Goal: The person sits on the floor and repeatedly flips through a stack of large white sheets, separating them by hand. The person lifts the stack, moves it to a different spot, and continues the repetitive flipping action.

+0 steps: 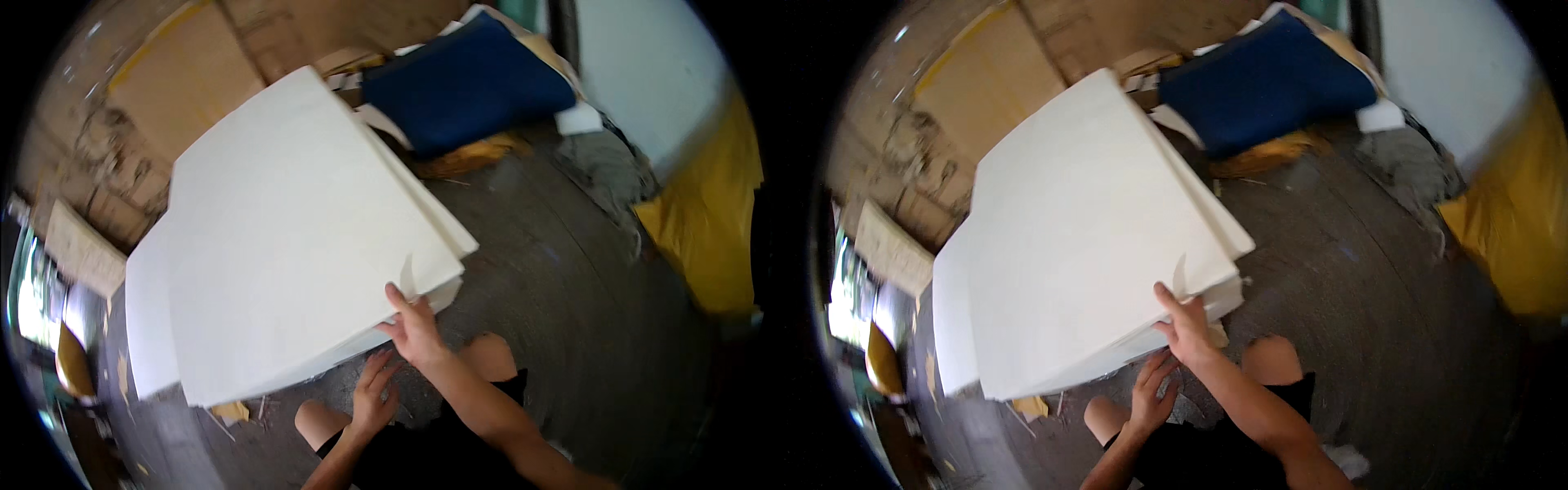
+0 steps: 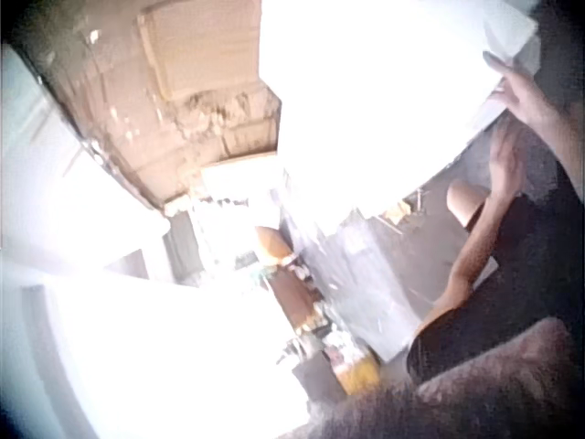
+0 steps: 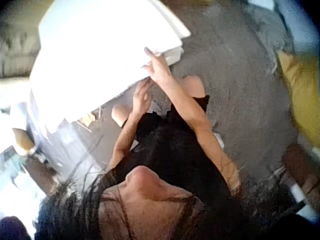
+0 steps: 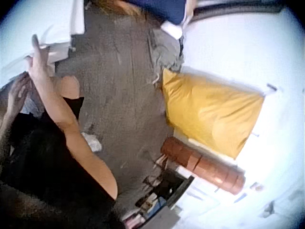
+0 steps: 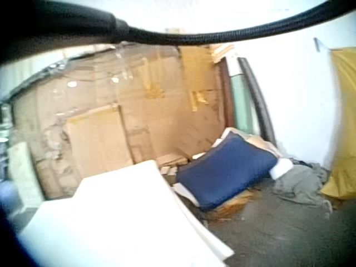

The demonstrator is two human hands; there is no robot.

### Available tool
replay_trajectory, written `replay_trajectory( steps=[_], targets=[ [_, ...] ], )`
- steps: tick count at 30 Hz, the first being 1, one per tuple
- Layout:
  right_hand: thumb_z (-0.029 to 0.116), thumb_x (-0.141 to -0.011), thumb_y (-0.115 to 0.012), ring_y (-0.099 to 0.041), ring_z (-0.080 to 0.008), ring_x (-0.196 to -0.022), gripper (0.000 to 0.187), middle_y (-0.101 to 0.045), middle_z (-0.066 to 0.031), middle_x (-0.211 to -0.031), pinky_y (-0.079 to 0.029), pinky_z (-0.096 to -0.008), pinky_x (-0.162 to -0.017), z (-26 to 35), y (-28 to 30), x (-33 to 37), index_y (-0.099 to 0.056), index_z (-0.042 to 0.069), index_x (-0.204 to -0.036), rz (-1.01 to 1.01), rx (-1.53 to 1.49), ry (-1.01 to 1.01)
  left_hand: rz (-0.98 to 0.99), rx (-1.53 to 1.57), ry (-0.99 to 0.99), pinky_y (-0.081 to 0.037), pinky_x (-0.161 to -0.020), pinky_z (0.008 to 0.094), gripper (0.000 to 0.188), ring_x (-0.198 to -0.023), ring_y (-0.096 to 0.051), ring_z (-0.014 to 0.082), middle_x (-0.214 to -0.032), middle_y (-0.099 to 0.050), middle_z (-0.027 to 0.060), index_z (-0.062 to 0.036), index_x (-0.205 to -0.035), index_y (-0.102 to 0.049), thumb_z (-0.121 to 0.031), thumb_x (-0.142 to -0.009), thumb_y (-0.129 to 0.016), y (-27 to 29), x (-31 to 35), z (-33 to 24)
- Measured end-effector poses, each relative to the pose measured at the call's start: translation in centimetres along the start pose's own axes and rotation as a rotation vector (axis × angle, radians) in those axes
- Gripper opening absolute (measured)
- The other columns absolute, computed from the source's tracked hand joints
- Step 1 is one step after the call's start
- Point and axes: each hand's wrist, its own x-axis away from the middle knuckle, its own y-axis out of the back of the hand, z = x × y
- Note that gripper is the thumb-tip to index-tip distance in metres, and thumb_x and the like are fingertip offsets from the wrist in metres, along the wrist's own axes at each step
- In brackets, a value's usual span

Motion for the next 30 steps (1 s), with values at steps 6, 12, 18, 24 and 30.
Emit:
replay_trajectory(
  steps=[6,12,18,24,30],
  targets=[
    [0.02,-0.091,-0.073,-0.062,-0.0266,-0.116,0.037,-0.063,-0.0083,-0.124,-0.056,-0.052,-0.091,2.0,-6.2,2.2,-0.059,0.01,-0.124,0.054,0.14,0.006,-0.182,-0.374,0.156,-0.044,-0.107,0.0489,0.052,-0.127,-0.054,0.0397,-0.133,-0.061,0.0181,-0.0026,-0.129,-0.06,-0.013,-0.08,-0.074,3.1,-2.2,2.7],
    [0.034,-0.092,-0.067,-0.053,-0.0286,-0.129,0.053,-0.057,-0.0076,-0.139,-0.045,-0.0477,-0.103,1.4,2.2,0.7,-0.054,0.01,-0.137,0.156,0.243,0.018,-0.098,-0.457,0.122,-0.038,-0.11,0.0479,0.053,-0.126,-0.054,0.0349,-0.131,-0.06,0.0202,0.0021,-0.128,-0.058,-0.026,-0.084,-0.068,0.7,-1.3,5.6],
    [0.042,-0.087,-0.071,-0.051,-0.0276,-0.13,0.064,-0.056,-0.0085,-0.138,-0.041,-0.0437,-0.112,0.1,2.8,-0.3,-0.052,0.009,-0.138,-0.01,0.287,0.101,-0.14,-0.441,0.077,-0.032,-0.116,0.0444,0.056,-0.134,-0.05,0.0299,-0.137,-0.058,0.0164,0.0028,-0.135,-0.054,-0.028,-0.09,-0.063,-2.3,0.1,7.7],
    [0.044,-0.093,-0.067,-0.053,-0.0268,-0.128,0.06,-0.058,-0.0115,-0.137,-0.044,-0.0424,-0.108,-1.7,2.4,1.2,-0.053,0.008,-0.138,-0.075,0.325,0.115,-0.04,-0.385,0.105,-0.032,-0.117,0.0435,0.055,-0.135,-0.05,0.0294,-0.14,-0.057,0.0161,0.0014,-0.137,-0.054,-0.028,-0.091,-0.06,-2.8,-0.3,8.4],
    [0.031,-0.099,-0.063,-0.06,-0.0267,-0.116,0.044,-0.06,-0.0097,-0.127,-0.053,-0.0427,-0.093,-4.7,-1.1,3.7,-0.051,0.007,-0.134,-0.072,0.288,0.091,-0.037,-0.334,0.204,-0.053,-0.087,0.0461,0.031,-0.1,-0.069,0.0336,-0.104,-0.072,0.0194,-0.001,-0.107,-0.071,-0.019,-0.082,-0.063,-0.5,-1.7,7.3]
  ],
)
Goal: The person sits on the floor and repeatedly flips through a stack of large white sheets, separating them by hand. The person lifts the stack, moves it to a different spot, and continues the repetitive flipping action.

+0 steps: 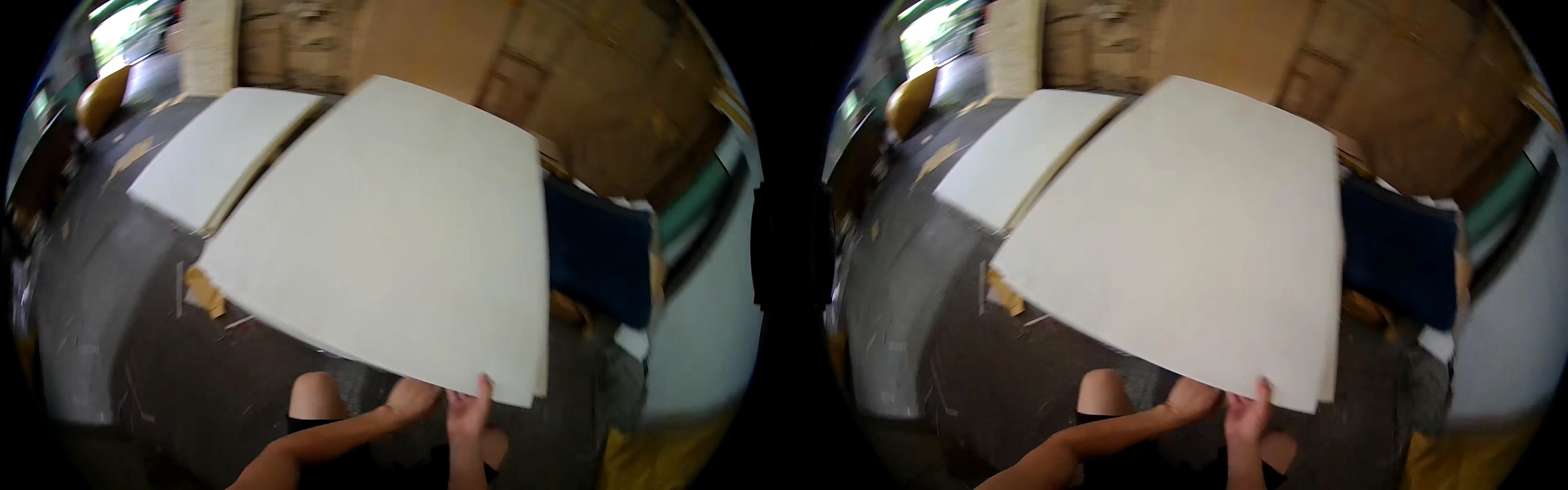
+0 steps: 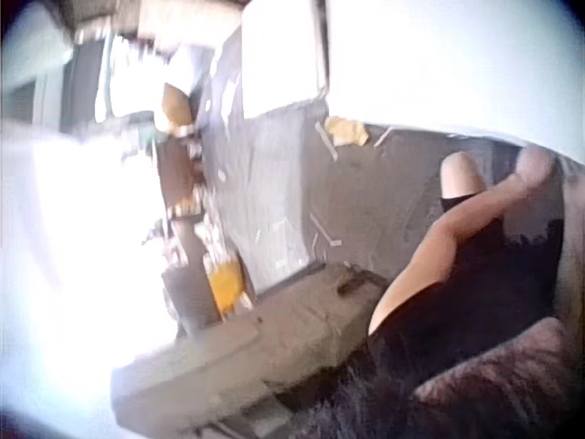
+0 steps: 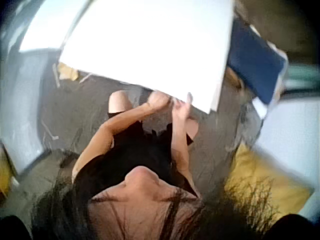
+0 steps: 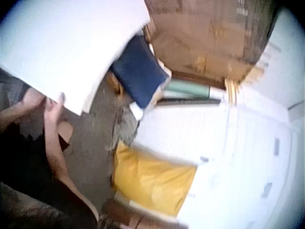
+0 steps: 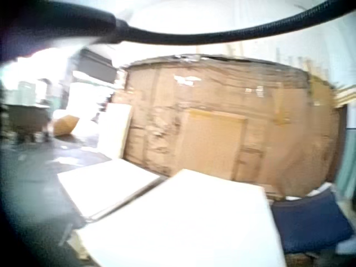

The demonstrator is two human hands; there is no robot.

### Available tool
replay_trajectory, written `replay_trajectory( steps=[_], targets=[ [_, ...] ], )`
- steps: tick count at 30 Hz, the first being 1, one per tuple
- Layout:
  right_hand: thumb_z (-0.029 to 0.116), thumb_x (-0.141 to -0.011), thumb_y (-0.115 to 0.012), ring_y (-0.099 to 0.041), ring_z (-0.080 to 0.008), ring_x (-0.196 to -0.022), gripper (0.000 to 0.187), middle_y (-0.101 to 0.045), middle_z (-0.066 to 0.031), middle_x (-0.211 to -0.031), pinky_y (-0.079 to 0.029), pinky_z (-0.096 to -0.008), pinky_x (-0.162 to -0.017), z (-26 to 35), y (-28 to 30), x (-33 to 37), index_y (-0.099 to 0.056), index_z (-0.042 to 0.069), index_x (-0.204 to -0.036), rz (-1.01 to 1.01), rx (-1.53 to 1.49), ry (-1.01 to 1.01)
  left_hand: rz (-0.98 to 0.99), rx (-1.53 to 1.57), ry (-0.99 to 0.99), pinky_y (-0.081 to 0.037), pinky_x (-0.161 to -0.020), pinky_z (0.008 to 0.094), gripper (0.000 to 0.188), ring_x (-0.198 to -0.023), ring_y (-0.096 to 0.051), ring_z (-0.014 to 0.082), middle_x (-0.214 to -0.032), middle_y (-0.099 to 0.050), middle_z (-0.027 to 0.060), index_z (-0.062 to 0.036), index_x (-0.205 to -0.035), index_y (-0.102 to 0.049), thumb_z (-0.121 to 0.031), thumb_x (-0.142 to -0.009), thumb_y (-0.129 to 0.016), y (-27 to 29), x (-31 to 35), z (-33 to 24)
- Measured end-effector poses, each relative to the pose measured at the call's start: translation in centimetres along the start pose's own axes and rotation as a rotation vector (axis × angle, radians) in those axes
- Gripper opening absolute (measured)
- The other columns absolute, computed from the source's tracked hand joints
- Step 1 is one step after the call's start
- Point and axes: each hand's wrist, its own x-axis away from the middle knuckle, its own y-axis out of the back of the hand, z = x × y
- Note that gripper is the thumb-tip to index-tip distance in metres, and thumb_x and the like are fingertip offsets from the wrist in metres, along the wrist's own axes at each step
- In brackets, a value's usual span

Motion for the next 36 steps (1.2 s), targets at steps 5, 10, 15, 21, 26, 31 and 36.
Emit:
replay_trajectory(
  steps=[5,10,15,21,26,31,36],
  targets=[
    [0.022,-0.101,-0.064,-0.055,-0.0299,-0.128,0.051,-0.055,-0.0164,-0.139,-0.049,-0.0507,-0.107,4.4,-2.9,1.7,-0.046,-0.003,-0.142,0.224,0.018,-0.042,-0.062,-0.006,-0.226,-0.054,-0.082,0.0487,0.029,-0.093,-0.068,0.0373,-0.104,-0.07,0.0195,-0.0021,-0.105,-0.068,-0.021,-0.084,-0.064,1.2,-1.9,-3.3],
    [0.023,-0.096,-0.073,-0.049,-0.0258,-0.134,0.067,-0.052,-0.0119,-0.14,-0.048,-0.0474,-0.106,7.1,-3.2,0.2,-0.036,0.003,-0.148,0.585,0.242,-0.048,0.029,0.256,-0.197,-0.049,-0.094,0.0483,0.035,-0.109,-0.061,0.0396,-0.119,-0.064,0.0215,-0.003,-0.118,-0.062,-0.023,-0.09,-0.064,-1.9,-8.8,1.7],
    [0.016,-0.099,-0.067,-0.068,-0.0199,-0.101,0.037,-0.066,-0.0155,-0.122,-0.056,-0.0334,-0.088,7.9,7.0,0.7,-0.057,0.0,-0.131,0.71,0.396,-0.073,0.276,0.016,-0.389,-0.045,-0.1,0.0479,0.037,-0.114,-0.059,0.038,-0.124,-0.062,0.0205,-0.0042,-0.124,-0.061,-0.027,-0.095,-0.062,-1.0,-10.4,2.9],
    [0.04,-0.093,-0.072,-0.071,-0.0265,-0.08,0.04,-0.071,-0.0167,-0.092,-0.054,-0.0398,-0.064,12.7,14.7,-3.8,-0.064,0.001,-0.093,-0.219,1.235,0.532,0.634,0.218,0.072,-0.043,-0.106,0.0428,0.048,-0.123,-0.056,0.0334,-0.135,-0.062,0.0171,-0.0086,-0.133,-0.062,-0.046,-0.103,-0.053,7.6,-13.8,-3.9],
    [0.05,-0.094,-0.066,-0.069,-0.0354,-0.071,0.053,-0.067,-0.0206,-0.075,-0.054,-0.0445,-0.064,14.5,13.2,-6.8,-0.062,-0.002,-0.086,0.05,1.434,0.394,0.627,0.556,-0.081,-0.031,-0.116,0.0403,0.081,-0.133,-0.05,0.0305,-0.139,-0.061,0.0152,-0.0099,-0.134,-0.065,-0.073,-0.1,-0.028,10.4,-17.1,-5.2],
    [0.046,-0.092,-0.072,-0.065,-0.0299,-0.061,0.045,-0.065,-0.0168,-0.073,-0.052,-0.0405,-0.058,13.9,6.3,-4.6,-0.062,0.002,-0.09,-0.077,1.428,0.83,0.627,0.445,-0.21,-0.033,-0.117,0.0418,0.046,-0.14,-0.046,0.0316,-0.139,-0.06,0.0158,-0.0076,-0.133,-0.063,-0.042,-0.105,-0.05,12.2,-18.0,-2.7],
    [0.04,-0.094,-0.071,-0.061,-0.0154,-0.062,0.043,-0.06,-0.0057,-0.071,-0.052,-0.0338,-0.055,11.3,6.1,-7.9,-0.055,0.001,-0.088,0.075,0.332,0.215,0.635,0.199,-0.406,-0.039,-0.113,0.0437,0.035,-0.136,-0.049,0.0341,-0.14,-0.058,0.016,-0.0041,-0.129,-0.063,-0.004,-0.095,-0.065,12.1,-18.4,-2.8]
  ],
)
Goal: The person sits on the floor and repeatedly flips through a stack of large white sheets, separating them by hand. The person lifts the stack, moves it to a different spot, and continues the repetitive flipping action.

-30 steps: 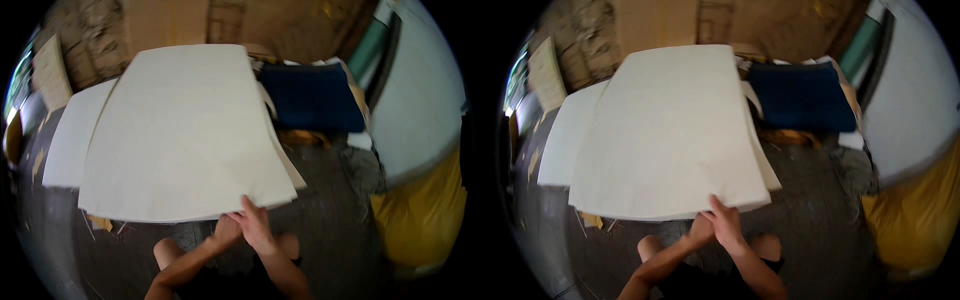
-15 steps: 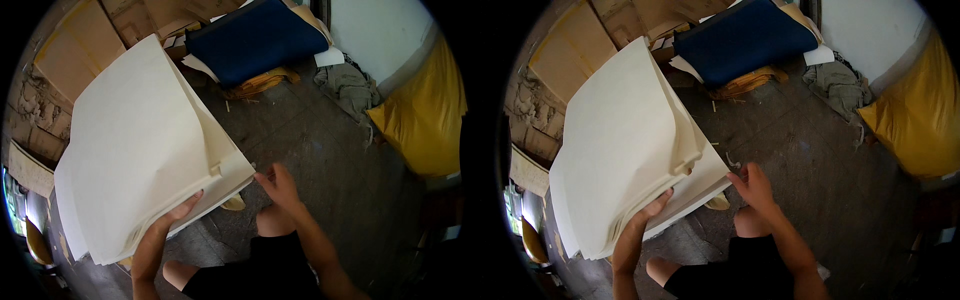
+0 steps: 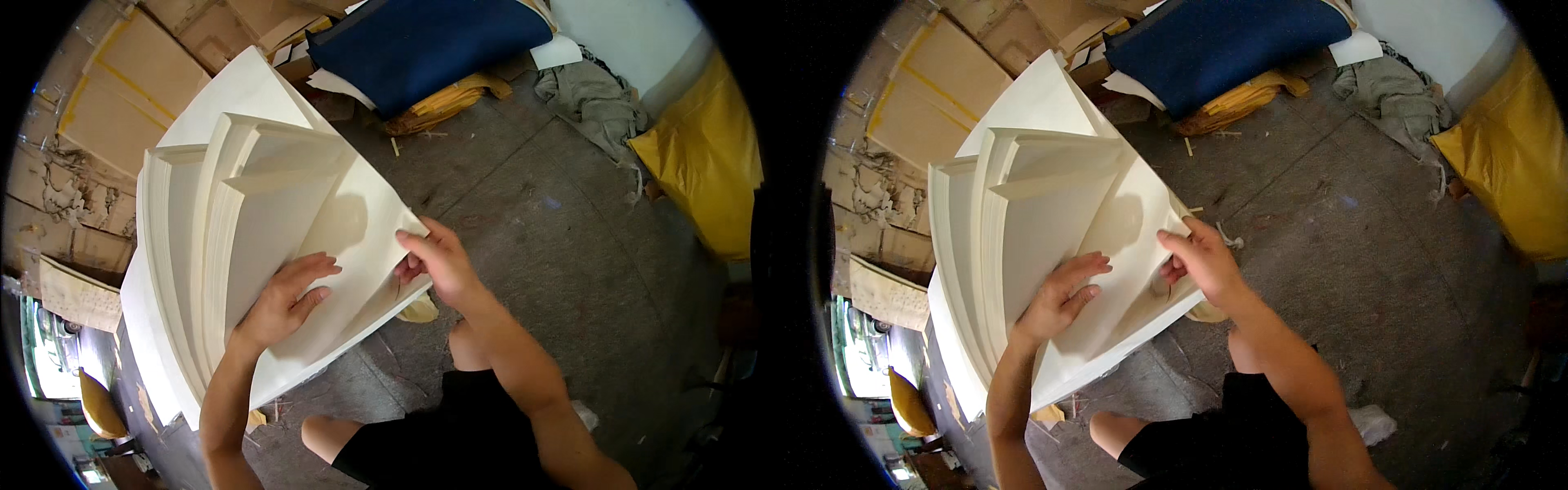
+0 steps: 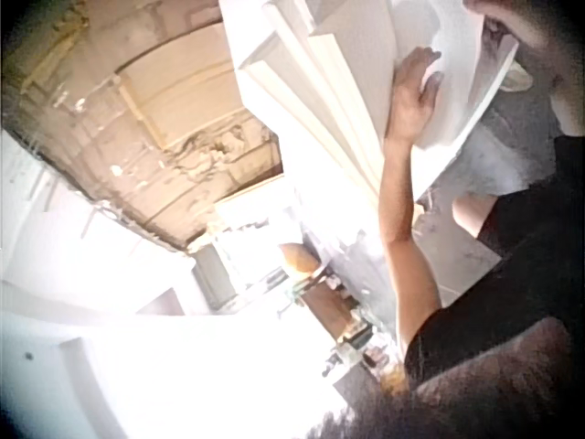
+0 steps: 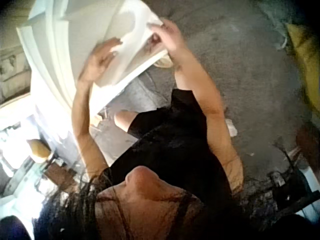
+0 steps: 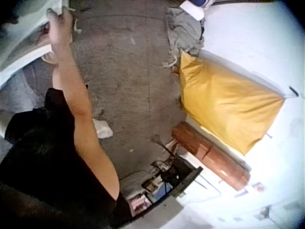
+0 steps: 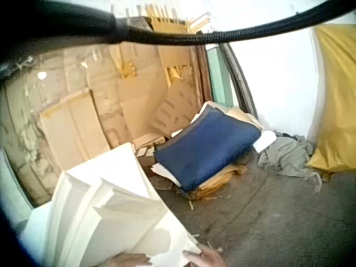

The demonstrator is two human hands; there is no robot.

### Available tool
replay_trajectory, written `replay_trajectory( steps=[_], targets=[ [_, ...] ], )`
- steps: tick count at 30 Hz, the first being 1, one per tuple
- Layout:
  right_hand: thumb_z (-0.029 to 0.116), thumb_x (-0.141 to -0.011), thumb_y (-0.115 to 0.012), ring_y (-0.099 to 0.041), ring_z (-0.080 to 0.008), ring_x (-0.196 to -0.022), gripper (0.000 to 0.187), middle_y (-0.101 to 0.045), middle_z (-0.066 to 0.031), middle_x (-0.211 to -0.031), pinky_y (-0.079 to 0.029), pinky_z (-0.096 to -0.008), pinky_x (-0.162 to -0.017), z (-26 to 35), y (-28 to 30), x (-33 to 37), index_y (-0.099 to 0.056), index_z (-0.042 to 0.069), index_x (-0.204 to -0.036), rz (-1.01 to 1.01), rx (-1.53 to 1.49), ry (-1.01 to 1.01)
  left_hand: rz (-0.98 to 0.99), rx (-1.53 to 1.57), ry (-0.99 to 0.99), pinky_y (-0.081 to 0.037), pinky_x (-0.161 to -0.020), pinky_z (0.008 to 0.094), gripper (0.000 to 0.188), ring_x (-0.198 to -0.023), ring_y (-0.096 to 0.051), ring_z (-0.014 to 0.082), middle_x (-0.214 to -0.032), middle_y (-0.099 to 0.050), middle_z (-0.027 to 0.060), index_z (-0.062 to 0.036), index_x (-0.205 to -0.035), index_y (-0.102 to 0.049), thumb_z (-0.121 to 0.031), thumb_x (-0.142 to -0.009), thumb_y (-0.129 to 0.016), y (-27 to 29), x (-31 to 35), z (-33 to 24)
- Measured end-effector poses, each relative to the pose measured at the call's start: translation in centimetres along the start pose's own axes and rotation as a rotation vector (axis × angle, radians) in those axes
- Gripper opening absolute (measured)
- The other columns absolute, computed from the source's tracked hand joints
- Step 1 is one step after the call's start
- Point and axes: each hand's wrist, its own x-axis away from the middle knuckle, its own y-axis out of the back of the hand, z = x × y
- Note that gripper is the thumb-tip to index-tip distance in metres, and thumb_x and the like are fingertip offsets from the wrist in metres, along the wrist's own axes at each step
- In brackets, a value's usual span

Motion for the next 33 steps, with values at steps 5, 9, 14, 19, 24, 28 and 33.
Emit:
replay_trajectory(
  steps=[5,9,14,19,24,28,33],
  targets=[
    [0.037,-0.094,-0.071,-0.057,-0.0131,-0.058,0.038,-0.055,-0.0006,-0.065,-0.046,-0.0306,-0.05,1.2,-0.4,1.1,-0.058,0.006,-0.078,-0.058,0.568,0.417,-0.028,0.06,0.011,-0.043,-0.109,0.0438,0.031,-0.133,-0.052,0.0334,-0.139,-0.059,0.0151,-0.0056,-0.125,-0.065,-0.006,-0.093,-0.068,-0.3,0.2,0.2],
    [0.034,-0.093,-0.069,-0.058,-0.0131,-0.052,0.035,-0.049,0.0028,-0.058,-0.041,-0.0282,-0.047,1.8,0.3,0.0,-0.057,0.009,-0.072,0.033,0.09,0.028,-0.078,0.092,-0.02,-0.043,-0.109,0.0443,0.044,-0.133,-0.052,0.0343,-0.138,-0.059,0.0161,-0.0059,-0.127,-0.064,-0.017,-0.087,-0.078,-1.2,0.6,0.1],
    [0.032,-0.091,-0.068,-0.057,-0.012,-0.05,0.034,-0.048,0.0026,-0.057,-0.039,-0.0255,-0.047,2.5,0.6,0.1,-0.054,0.01,-0.068,0.016,-0.171,-0.084,-0.049,-0.004,-0.122,-0.042,-0.111,0.0453,0.077,-0.132,-0.053,0.0351,-0.141,-0.057,0.0168,-0.0069,-0.134,-0.061,-0.03,-0.067,-0.092,-1.4,0.2,-0.7],
    [0.031,-0.091,-0.067,-0.056,-0.0122,-0.049,0.035,-0.049,0.0018,-0.057,-0.038,-0.0257,-0.046,2.7,0.6,-0.2,-0.053,0.011,-0.067,0.006,-0.138,-0.098,-0.037,-0.005,-0.083,-0.044,-0.111,0.0455,0.082,-0.132,-0.053,0.0343,-0.142,-0.056,0.0163,-0.0081,-0.134,-0.061,-0.026,-0.061,-0.096,-2.3,0.2,-0.8],
    [0.032,-0.088,-0.071,-0.056,-0.0134,-0.051,0.037,-0.048,0.0013,-0.056,-0.035,-0.0274,-0.048,3.2,0.6,-0.2,-0.051,0.012,-0.064,0.023,-0.117,-0.121,-0.053,-0.002,-0.084,-0.045,-0.109,0.0438,0.078,-0.13,-0.054,0.0332,-0.14,-0.057,0.0155,-0.0084,-0.132,-0.062,-0.02,-0.062,-0.095,-2.8,0.3,-0.3],
    [0.034,-0.09,-0.07,-0.056,-0.0131,-0.052,0.037,-0.049,0.0013,-0.057,-0.037,-0.0267,-0.048,2.8,0.9,-0.1,-0.053,0.011,-0.067,0.031,-0.092,-0.123,-0.046,-0.014,-0.078,-0.046,-0.108,0.0431,0.078,-0.128,-0.056,0.0327,-0.138,-0.059,0.0151,-0.0079,-0.132,-0.062,-0.02,-0.062,-0.095,-3.0,0.4,-0.1],
    [0.042,-0.094,-0.071,-0.059,-0.0115,-0.052,0.042,-0.055,0.0001,-0.062,-0.047,-0.026,-0.049,1.7,1.3,0.7,-0.057,0.008,-0.076,0.007,-0.129,-0.02,-0.04,-0.086,-0.095,-0.047,-0.106,0.0426,0.087,-0.124,-0.059,0.0335,-0.137,-0.06,0.0155,-0.0083,-0.138,-0.058,-0.023,-0.061,-0.095,-3.0,0.2,-0.2]
  ],
)
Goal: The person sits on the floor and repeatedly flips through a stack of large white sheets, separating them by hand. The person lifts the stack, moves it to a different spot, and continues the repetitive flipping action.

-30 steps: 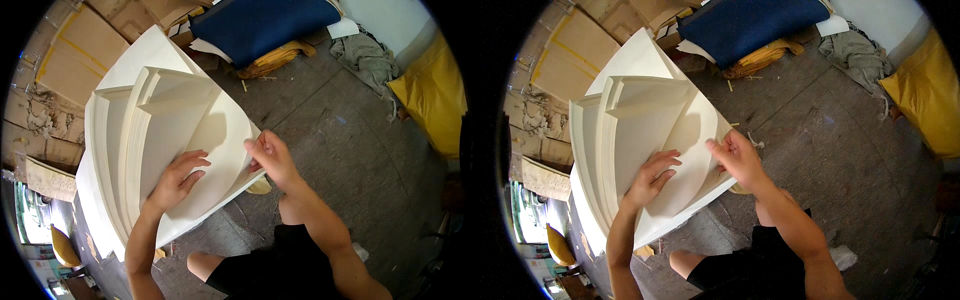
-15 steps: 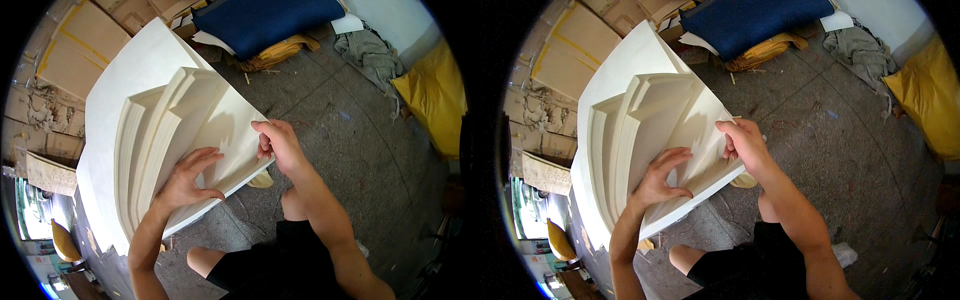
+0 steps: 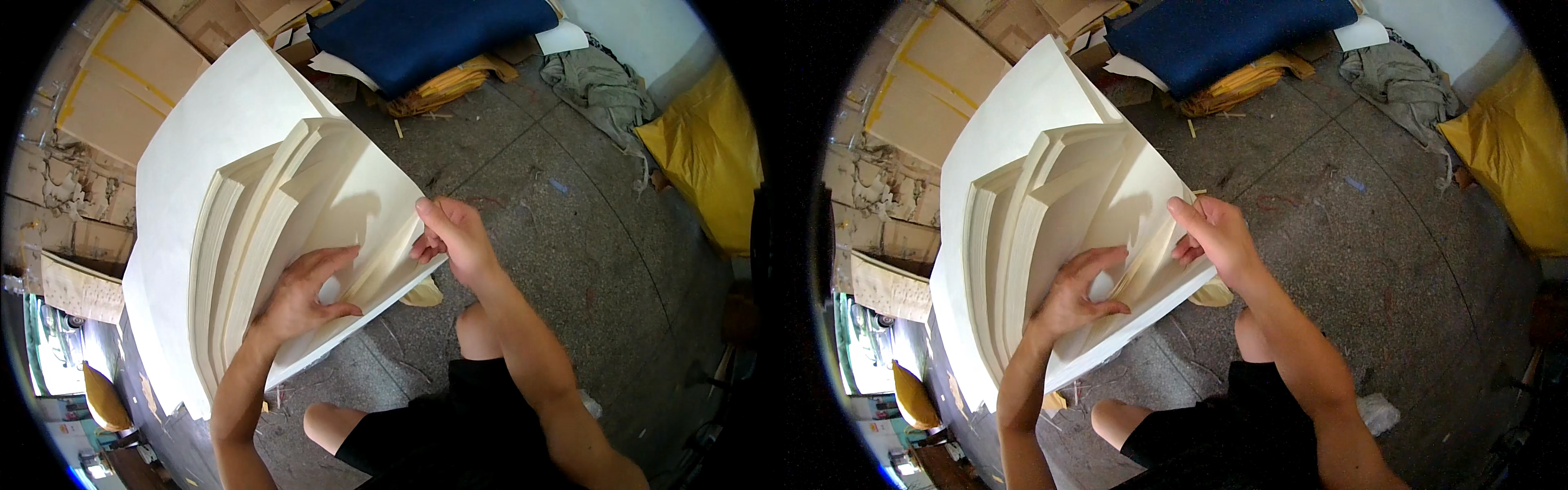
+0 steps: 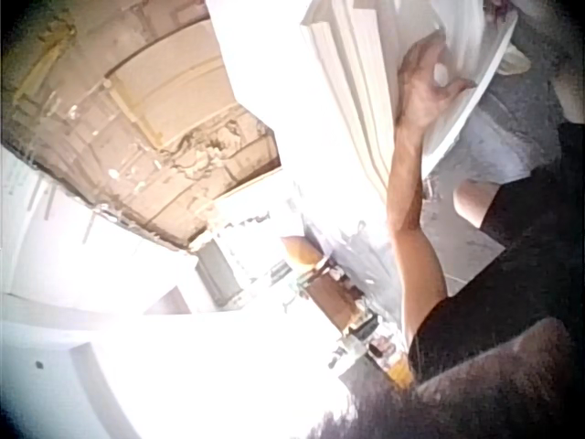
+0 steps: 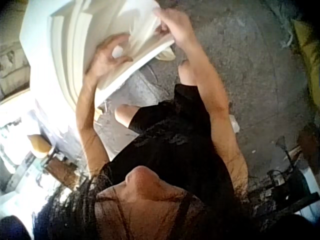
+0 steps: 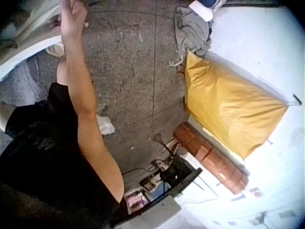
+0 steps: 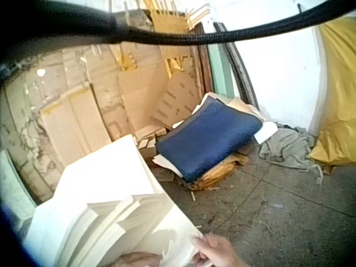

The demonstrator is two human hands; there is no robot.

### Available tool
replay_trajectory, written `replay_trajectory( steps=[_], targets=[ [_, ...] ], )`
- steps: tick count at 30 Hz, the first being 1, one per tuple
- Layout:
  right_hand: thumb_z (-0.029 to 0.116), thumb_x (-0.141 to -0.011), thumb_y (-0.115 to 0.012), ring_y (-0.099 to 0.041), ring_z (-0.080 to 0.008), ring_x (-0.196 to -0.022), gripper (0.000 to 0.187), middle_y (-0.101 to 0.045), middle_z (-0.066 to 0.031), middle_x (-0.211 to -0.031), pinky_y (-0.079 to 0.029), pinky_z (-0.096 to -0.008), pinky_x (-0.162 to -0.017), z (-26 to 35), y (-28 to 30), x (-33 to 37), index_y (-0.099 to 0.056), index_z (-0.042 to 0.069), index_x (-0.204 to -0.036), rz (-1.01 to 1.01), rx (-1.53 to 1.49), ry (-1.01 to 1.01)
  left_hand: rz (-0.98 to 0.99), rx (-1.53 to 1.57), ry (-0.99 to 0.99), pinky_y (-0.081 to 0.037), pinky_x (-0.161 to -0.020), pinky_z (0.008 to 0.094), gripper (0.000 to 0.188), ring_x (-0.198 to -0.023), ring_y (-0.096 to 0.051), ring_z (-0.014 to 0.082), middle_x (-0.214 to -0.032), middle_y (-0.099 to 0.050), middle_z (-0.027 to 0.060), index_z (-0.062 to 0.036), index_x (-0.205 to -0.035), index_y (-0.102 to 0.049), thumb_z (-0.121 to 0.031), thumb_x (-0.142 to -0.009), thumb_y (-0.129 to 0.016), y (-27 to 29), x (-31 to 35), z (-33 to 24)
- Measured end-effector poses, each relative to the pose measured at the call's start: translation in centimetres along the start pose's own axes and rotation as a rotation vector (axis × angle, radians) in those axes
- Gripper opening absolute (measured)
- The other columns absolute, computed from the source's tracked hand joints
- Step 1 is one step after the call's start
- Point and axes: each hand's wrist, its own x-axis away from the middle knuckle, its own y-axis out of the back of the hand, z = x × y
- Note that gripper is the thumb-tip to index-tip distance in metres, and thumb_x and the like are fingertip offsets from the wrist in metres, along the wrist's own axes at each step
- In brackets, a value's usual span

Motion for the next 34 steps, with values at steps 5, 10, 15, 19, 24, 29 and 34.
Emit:
replay_trajectory(
  steps=[5,10,15,19,24,29,34],
  targets=[
    [0.04,-0.095,-0.071,-0.058,-0.0104,-0.054,0.042,-0.058,-0.002,-0.067,-0.047,-0.0247,-0.049,-1.4,0.3,-0.2,-0.056,0.006,-0.075,0.007,0.171,0.14,-0.145,0.218,0.039,-0.05,-0.102,0.0414,0.079,-0.118,-0.063,0.0328,-0.135,-0.059,0.0204,-0.0089,-0.146,-0.051,-0.008,-0.075,-0.085,-1.4,0.7,-0.1],
    [0.038,-0.096,-0.07,-0.055,-0.0116,-0.052,0.045,-0.055,-0.0023,-0.062,-0.043,-0.0324,-0.047,-1.4,0.2,-0.8,-0.054,0.006,-0.068,-0.027,0.647,0.352,0.036,-0.102,0.031,-0.051,-0.097,0.0418,0.057,-0.112,-0.064,0.0327,-0.139,-0.054,0.021,-0.0158,-0.14,-0.056,-0.008,-0.087,-0.073,-0.8,0.8,0.5],
    [0.034,-0.096,-0.067,-0.053,-0.0107,-0.051,0.042,-0.053,-0.0011,-0.059,-0.041,-0.0303,-0.046,-1.3,-0.6,-1.2,-0.058,0.005,-0.068,-0.03,0.422,0.228,-0.039,-0.063,0.021,-0.05,-0.092,0.04,0.051,-0.105,-0.062,0.0334,-0.115,-0.062,0.0145,-0.0119,-0.123,-0.064,-0.019,-0.077,-0.086,-1.4,0.9,0.3],
    [0.035,-0.096,-0.065,-0.054,-0.0106,-0.048,0.042,-0.052,0.0003,-0.056,-0.04,-0.0264,-0.046,0.1,-0.6,-0.6,-0.055,0.009,-0.065,0.016,0.044,-0.005,-0.063,-0.116,0.084,-0.047,-0.097,0.041,0.059,-0.108,-0.06,0.0327,-0.112,-0.063,0.0122,-0.0124,-0.12,-0.065,-0.026,-0.069,-0.092,-1.5,0.7,-0.6],
    [0.036,-0.096,-0.066,-0.055,-0.0106,-0.048,0.043,-0.052,0.0005,-0.056,-0.04,-0.0259,-0.046,-0.3,-0.1,-0.7,-0.054,0.01,-0.064,0.021,0.073,0.003,-0.09,-0.126,0.083,-0.047,-0.097,0.041,0.062,-0.109,-0.059,0.0327,-0.115,-0.063,0.0129,-0.0123,-0.119,-0.066,-0.028,-0.067,-0.094,-1.9,0.7,-0.1],
    [0.041,-0.095,-0.068,-0.057,-0.0116,-0.05,0.046,-0.054,0.0002,-0.057,-0.042,-0.0264,-0.047,-0.8,0.3,-0.1,-0.054,0.009,-0.066,-0.008,0.137,0.086,-0.037,-0.132,0.146,-0.043,-0.106,0.0432,0.065,-0.119,-0.058,0.0352,-0.127,-0.06,0.018,-0.0134,-0.139,-0.057,-0.016,-0.08,-0.083,-1.6,0.9,-0.7],
    [0.041,-0.095,-0.071,-0.061,-0.0133,-0.057,0.038,-0.063,-0.0043,-0.07,-0.045,-0.0259,-0.053,-3.1,0.8,-1.5,-0.071,0.003,-0.1,-0.002,0.447,0.197,-0.077,-0.518,-0.088,-0.031,-0.118,0.0487,0.079,-0.142,-0.042,0.0431,-0.154,-0.044,0.0232,-0.0152,-0.155,-0.039,-0.013,-0.086,-0.077,-2.1,1.6,1.2]
  ],
)
